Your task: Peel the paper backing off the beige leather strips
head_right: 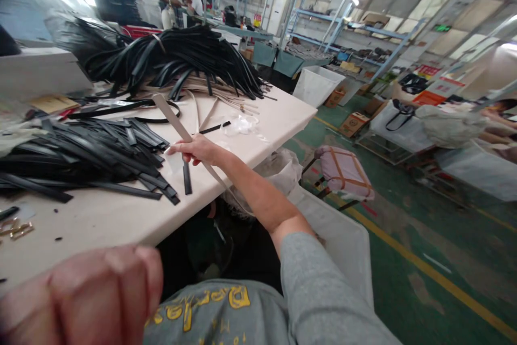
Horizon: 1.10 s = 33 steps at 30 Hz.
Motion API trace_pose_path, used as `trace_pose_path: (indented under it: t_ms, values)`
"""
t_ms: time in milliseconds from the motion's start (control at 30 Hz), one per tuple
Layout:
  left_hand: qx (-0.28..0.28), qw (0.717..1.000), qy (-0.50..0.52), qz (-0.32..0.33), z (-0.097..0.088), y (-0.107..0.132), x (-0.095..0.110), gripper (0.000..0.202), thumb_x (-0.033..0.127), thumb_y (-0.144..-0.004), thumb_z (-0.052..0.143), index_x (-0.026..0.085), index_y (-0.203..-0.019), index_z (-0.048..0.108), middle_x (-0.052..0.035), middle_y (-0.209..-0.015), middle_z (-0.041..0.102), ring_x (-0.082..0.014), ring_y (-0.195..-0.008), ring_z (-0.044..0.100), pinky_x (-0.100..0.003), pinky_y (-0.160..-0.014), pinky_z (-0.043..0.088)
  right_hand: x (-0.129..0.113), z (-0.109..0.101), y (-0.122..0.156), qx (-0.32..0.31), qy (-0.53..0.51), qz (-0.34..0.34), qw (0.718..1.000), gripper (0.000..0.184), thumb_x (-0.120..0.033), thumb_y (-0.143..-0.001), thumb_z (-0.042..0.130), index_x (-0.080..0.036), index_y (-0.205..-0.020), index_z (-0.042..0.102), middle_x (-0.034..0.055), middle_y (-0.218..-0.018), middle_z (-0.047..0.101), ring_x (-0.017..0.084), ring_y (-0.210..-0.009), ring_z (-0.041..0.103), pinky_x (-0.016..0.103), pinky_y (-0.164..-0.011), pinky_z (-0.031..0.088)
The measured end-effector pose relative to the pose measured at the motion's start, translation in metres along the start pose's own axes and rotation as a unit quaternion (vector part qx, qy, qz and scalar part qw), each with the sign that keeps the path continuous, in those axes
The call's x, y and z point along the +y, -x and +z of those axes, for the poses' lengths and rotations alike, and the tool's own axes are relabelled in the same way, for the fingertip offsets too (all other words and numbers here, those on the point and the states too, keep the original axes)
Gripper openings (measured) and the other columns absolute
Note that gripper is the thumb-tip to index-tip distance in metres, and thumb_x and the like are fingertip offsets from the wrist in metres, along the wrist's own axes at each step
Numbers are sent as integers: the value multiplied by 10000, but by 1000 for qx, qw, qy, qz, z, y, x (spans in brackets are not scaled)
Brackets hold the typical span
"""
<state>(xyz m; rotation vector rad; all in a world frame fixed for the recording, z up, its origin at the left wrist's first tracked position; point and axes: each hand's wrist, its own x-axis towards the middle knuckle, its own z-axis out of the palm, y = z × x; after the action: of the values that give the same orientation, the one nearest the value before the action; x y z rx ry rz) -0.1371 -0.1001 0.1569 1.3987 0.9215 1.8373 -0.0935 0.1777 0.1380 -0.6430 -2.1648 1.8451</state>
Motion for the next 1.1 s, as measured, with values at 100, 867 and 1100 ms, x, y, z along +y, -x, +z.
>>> trace_pose_path:
  t_ms: [100, 867, 1100]
  values:
    - [216, 975, -30, 29, -14, -30, -31, 138, 345, -851, 749, 252, -791, 668, -16, -859, 703, -176, -797, 667, -332, -798, 558, -10, 8, 11, -26, 11, -27, 999, 218, -260, -949, 603, -103, -995, 747, -81, -491, 479, 41, -416, 418, 116, -377, 355]
    - [164, 890, 134, -403, -9, -36, -105, 250, 133, -560, 920, 84, -750, 764, -70, -645, 726, -145, -510, 654, -230, -517, 552, -29, 30, 23, 43, 205, -53, 976, 180, -216, -956, 573, -84, -940, 693, -66, -509, 511, 45, -463, 447, 125, -461, 381]
    - [190, 875, 169, -411, -3, -35, -116, 195, 183, -676, 892, 104, -716, 718, -71, -680, 732, -154, -600, 700, -238, -633, 584, -37, 14, 42, 72, 255, -70, 962, 453, -416, -1076, 391, -46, -1077, 651, -55, -599, 553, 20, -556, 512, 94, -553, 343]
